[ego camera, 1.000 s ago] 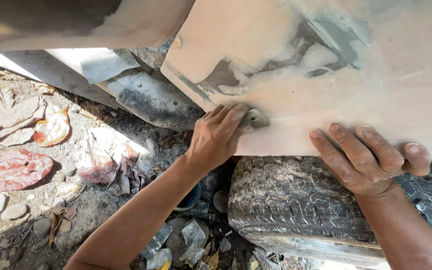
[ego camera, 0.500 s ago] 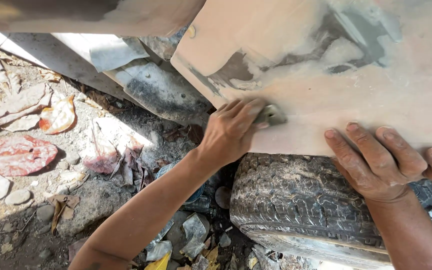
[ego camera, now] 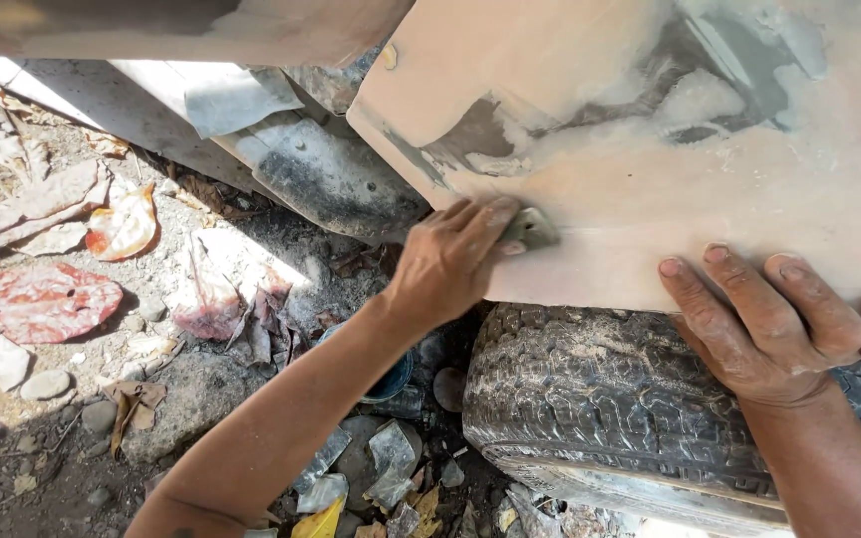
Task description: The person sands the lower edge of a car bumper using a sanding block. They hold the bumper with one hand and rub the sanding block back and forth along the surface. The person briefly pauses to inspect the sanding block before resuming the sanding motion.
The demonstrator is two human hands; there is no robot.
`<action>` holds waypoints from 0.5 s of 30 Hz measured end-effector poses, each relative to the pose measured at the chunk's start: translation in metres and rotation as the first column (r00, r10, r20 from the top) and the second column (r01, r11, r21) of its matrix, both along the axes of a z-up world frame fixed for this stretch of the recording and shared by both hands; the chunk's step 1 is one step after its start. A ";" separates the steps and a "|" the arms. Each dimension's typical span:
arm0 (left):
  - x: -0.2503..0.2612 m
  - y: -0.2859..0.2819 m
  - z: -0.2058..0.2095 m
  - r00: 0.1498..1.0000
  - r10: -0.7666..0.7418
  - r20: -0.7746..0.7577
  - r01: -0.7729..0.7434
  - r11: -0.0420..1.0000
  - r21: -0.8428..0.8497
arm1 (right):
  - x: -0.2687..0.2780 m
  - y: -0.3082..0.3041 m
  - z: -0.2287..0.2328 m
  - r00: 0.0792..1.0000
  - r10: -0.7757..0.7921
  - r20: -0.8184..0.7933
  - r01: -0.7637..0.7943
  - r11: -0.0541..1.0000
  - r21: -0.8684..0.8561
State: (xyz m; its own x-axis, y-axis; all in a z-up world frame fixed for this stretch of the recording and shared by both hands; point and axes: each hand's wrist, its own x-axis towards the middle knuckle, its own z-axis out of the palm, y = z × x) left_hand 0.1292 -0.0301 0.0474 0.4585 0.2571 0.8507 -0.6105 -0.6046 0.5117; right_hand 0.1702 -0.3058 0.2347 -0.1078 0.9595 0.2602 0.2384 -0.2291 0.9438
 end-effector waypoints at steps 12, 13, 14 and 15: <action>-0.022 0.009 0.003 0.996 -0.049 -0.075 0.042 0.995 -0.093 | -0.001 0.009 0.009 0.991 0.001 0.137 0.003 1.000 -0.026; -0.015 0.003 0.006 0.996 -0.051 -0.071 0.045 0.995 -0.091 | -0.003 0.011 0.012 0.990 -0.002 0.142 0.005 1.000 -0.025; -0.007 -0.003 0.007 0.996 -0.083 -0.017 0.080 0.991 -0.108 | -0.004 0.014 0.013 0.992 0.028 0.122 -0.026 1.000 -0.017; -0.002 -0.010 0.006 0.994 -0.109 0.028 0.112 0.985 -0.131 | -0.006 0.017 0.012 0.994 0.062 0.092 -0.061 0.998 -0.015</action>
State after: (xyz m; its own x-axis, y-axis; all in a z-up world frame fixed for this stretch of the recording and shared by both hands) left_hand 0.1268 -0.0401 0.0534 0.4727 0.3161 0.8226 -0.6814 -0.4608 0.5687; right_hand 0.1646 -0.2885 0.2469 -0.1896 0.9533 0.2352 0.1636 -0.2055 0.9649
